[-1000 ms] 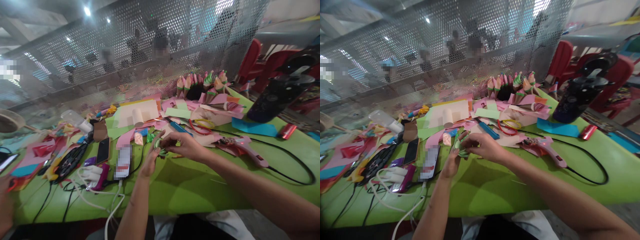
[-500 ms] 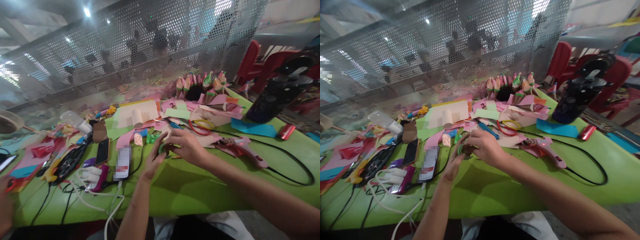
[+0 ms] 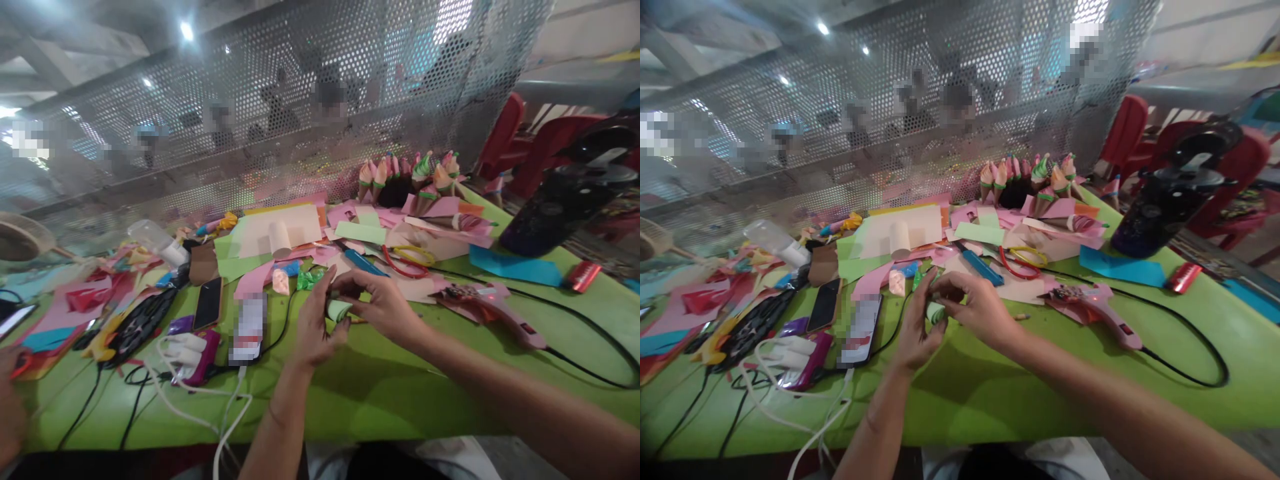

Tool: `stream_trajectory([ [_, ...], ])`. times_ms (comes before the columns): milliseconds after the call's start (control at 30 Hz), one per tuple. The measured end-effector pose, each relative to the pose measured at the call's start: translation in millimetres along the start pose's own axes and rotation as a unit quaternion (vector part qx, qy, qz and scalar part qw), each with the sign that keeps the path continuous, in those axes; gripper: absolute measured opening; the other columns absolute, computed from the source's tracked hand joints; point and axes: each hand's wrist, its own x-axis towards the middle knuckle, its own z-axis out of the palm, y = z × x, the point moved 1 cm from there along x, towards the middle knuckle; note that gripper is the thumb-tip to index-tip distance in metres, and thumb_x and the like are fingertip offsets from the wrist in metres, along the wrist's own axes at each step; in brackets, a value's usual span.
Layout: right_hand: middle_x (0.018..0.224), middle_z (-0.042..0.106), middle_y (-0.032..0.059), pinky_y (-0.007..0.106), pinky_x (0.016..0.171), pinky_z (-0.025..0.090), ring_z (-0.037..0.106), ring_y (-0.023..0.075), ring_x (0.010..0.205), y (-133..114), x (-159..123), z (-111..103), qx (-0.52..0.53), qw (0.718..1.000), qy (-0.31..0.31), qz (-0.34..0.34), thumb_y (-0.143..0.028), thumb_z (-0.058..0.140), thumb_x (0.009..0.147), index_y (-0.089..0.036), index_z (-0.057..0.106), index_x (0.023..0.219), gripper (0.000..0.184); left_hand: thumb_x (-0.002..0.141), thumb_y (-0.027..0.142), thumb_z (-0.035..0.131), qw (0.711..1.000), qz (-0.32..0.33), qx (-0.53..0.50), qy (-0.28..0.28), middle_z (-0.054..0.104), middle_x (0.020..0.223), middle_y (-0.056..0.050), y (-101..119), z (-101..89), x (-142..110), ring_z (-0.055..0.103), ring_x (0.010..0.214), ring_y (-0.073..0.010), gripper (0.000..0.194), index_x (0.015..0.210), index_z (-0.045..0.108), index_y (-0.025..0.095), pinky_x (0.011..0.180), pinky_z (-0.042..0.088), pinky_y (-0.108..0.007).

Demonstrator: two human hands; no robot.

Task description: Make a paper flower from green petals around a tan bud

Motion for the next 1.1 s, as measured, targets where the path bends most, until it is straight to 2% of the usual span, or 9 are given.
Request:
stream_trajectory([
  [100,0.077,0.067,-0.0005,0.026,0.065,0.05,0.064,0.0152,0.07,3.5,-2.4,3.6,0.003,0.999,0.033,0.002,-0.013,0.061,0.074,-0.021,0.061,0.1,0.027,0.084,0.027,0.062,1.0,-0.006,0.014,0.009,0.059,0.129,-0.009,-0.2,0.2,-1.1,0.056,0.114,-0.0288,0.074,0.152,0.032,0.028,0.1,0.042,-0.045],
  [167,0.076,0.065,-0.0013,0.026,0.062,0.049,0.063,0.0149,0.069,4.7,-3.7,4.6,0.008,0.999,0.05,0.014,-0.013,0.062,0.072,-0.021,0.058,0.1,0.029,0.084,0.025,0.062,1.0,-0.006,0.026,0.012,0.061,0.123,-0.009,-0.5,0.4,-1.8,0.057,0.108,-0.0277,0.075,0.152,0.031,0.027,0.097,0.043,-0.043],
  [267,0.079,0.066,0.0007,0.027,0.063,0.051,0.064,0.016,0.073,3.3,-4.7,5.3,0.027,0.997,0.061,0.032,-0.018,0.066,0.074,-0.021,0.057,0.093,0.022,0.085,0.025,0.06,0.999,0.005,0.045,0.015,0.059,0.125,-0.01,-0.7,0.5,-2.5,0.055,0.111,-0.0278,0.075,0.153,0.029,0.027,0.098,0.042,-0.043],
  [467,0.078,0.069,0.0028,0.029,0.064,0.053,0.066,0.0173,0.073,0.6,-4.1,10.7,0.129,0.987,0.067,0.071,-0.025,0.071,0.074,-0.019,0.062,0.084,0.015,0.087,0.028,0.059,0.997,0.038,0.065,0.015,0.047,0.145,-0.012,-2.9,1.1,-3.2,0.052,0.12,-0.0303,0.076,0.154,0.024,0.028,0.103,0.039,-0.046],
  [633,0.074,0.07,0.0022,0.028,0.062,0.053,0.066,0.0163,0.068,3.6,-4.8,16.9,0.193,0.972,0.088,0.1,-0.024,0.075,0.067,-0.019,0.065,0.077,0.015,0.087,0.028,0.059,0.996,0.044,0.08,0.025,0.049,0.142,-0.013,-5.9,2.5,-3.7,0.054,0.119,-0.0299,0.077,0.155,0.023,0.028,0.103,0.041,-0.047],
  [767,0.076,0.073,0.0016,0.027,0.063,0.053,0.067,0.0163,0.07,2.0,-5.8,17.6,0.211,0.966,0.081,0.125,-0.02,0.072,0.063,-0.019,0.068,0.076,0.014,0.087,0.029,0.058,0.993,0.04,0.106,0.026,0.053,0.136,-0.013,-4.8,2.4,-3.2,0.055,0.117,-0.0285,0.077,0.155,0.022,0.024,0.103,0.043,-0.049],
  [933,0.078,0.074,0.0024,0.028,0.067,0.053,0.068,0.0178,0.075,0.3,-5.7,13.4,0.163,0.978,0.048,0.122,-0.016,0.064,0.064,-0.018,0.072,0.074,0.013,0.087,0.032,0.056,0.991,0.048,0.124,0.024,0.058,0.123,-0.011,-2.8,1.3,-2.3,0.058,0.11,-0.0261,0.077,0.155,0.021,0.024,0.097,0.047,-0.046],
  [1100,0.082,0.075,0.0033,0.03,0.071,0.053,0.068,0.0187,0.077,-1.6,-6.1,6.1,0.008,0.999,0.035,0.034,-0.007,0.056,0.068,-0.019,0.073,0.08,0.024,0.086,0.03,0.056,0.994,0.043,0.102,0.011,0.06,0.117,-0.009,0.3,0.4,-1.4,0.058,0.106,-0.0254,0.077,0.155,0.021,0.024,0.095,0.048,-0.045],
])
